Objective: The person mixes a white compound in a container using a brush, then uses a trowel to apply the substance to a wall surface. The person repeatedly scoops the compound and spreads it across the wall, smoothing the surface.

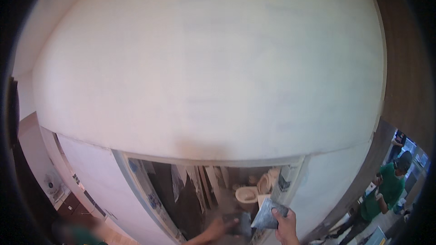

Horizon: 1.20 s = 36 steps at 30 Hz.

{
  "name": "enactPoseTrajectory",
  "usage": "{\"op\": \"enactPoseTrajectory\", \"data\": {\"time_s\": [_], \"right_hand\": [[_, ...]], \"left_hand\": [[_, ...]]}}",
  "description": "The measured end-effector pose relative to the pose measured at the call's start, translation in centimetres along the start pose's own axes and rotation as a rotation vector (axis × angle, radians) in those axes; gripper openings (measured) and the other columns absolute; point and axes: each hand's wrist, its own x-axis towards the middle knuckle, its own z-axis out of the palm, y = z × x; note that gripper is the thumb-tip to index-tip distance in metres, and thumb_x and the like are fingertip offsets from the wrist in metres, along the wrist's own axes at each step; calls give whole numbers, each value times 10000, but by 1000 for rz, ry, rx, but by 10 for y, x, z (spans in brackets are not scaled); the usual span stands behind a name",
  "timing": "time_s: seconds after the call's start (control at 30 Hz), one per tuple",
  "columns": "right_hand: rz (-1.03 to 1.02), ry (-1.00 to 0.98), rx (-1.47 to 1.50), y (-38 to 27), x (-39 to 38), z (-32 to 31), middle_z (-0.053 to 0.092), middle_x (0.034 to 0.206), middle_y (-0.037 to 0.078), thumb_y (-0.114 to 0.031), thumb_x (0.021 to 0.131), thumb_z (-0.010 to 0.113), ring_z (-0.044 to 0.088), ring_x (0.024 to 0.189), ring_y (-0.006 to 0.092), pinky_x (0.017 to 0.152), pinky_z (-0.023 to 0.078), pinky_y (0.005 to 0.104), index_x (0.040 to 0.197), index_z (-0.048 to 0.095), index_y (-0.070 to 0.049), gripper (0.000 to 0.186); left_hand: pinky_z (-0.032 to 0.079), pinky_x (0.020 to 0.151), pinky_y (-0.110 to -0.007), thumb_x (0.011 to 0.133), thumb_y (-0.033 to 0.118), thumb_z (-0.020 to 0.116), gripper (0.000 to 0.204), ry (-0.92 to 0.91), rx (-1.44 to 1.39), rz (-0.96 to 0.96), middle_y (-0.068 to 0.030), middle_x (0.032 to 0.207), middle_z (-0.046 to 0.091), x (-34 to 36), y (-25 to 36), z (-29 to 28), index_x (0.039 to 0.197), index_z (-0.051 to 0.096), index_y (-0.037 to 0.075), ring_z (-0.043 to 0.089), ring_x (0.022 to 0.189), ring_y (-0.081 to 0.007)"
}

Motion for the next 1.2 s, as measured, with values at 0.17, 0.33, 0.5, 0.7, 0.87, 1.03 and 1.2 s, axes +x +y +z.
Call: {"op": "enactPoseTrajectory", "data": {"time_s": [0.17,0.33,0.5,0.7,0.87,1.03,1.2], "right_hand": [[283,-87,0,40,7,-4,521,1491,157,-215,1079,481,493,1375,276,1163,401,408,1517,471,-25,477],[-86,-342,-362,50,-21,0,614,1354,126,-145,1053,521,566,1260,256,1112,441,385,1487,498,-1,458],[85,-255,-68,54,-25,13,658,1276,123,-150,1018,608,585,1222,243,1084,449,384,1488,488,19,514],[341,-358,-454,25,-35,23,688,1226,112,-210,961,723,660,1068,252,928,529,366,1472,516,-4,589],[-355,-229,-980,-9,-29,20,715,1187,114,-140,909,772,685,977,225,856,548,338,1427,543,22,589],[-85,-188,-747,-34,-25,30,673,1283,140,-73,892,768,633,1158,241,1007,494,382,1382,575,40,538],[-328,-186,-483,1,-33,48,665,1288,145,-71,922,735,612,1177,228,1035,473,372,1370,585,37,484]], "left_hand": [[614,714,-364,988,259,701,303,-213,-687,-499,-56,1105,732,-15,-2,13,1240,675,93,711,929,-219],[613,757,-340,971,251,728,344,-238,-860,-433,-45,1194,713,-24,-5,22,1279,660,112,682,1073,-205],[614,826,-356,977,243,724,346,-11,-969,-328,-80,1187,711,-29,1,31,1284,655,101,673,1111,-238],[592,928,-455,994,203,690,344,-158,-1177,-260,-138,1235,692,-10,-25,10,1310,638,79,666,1150,-295],[590,907,-452,997,156,670,322,100,-969,4,-136,1213,709,-9,-26,16,1305,643,64,689,1103,-286],[585,862,-421,988,138,689,342,114,-853,138,-87,1174,724,-17,-24,23,1316,641,57,712,1015,-242],[578,797,-379,979,143,712,358,149,-767,168,-73,1127,721,-27,2,35,1314,636,39,701,953,-206]]}}
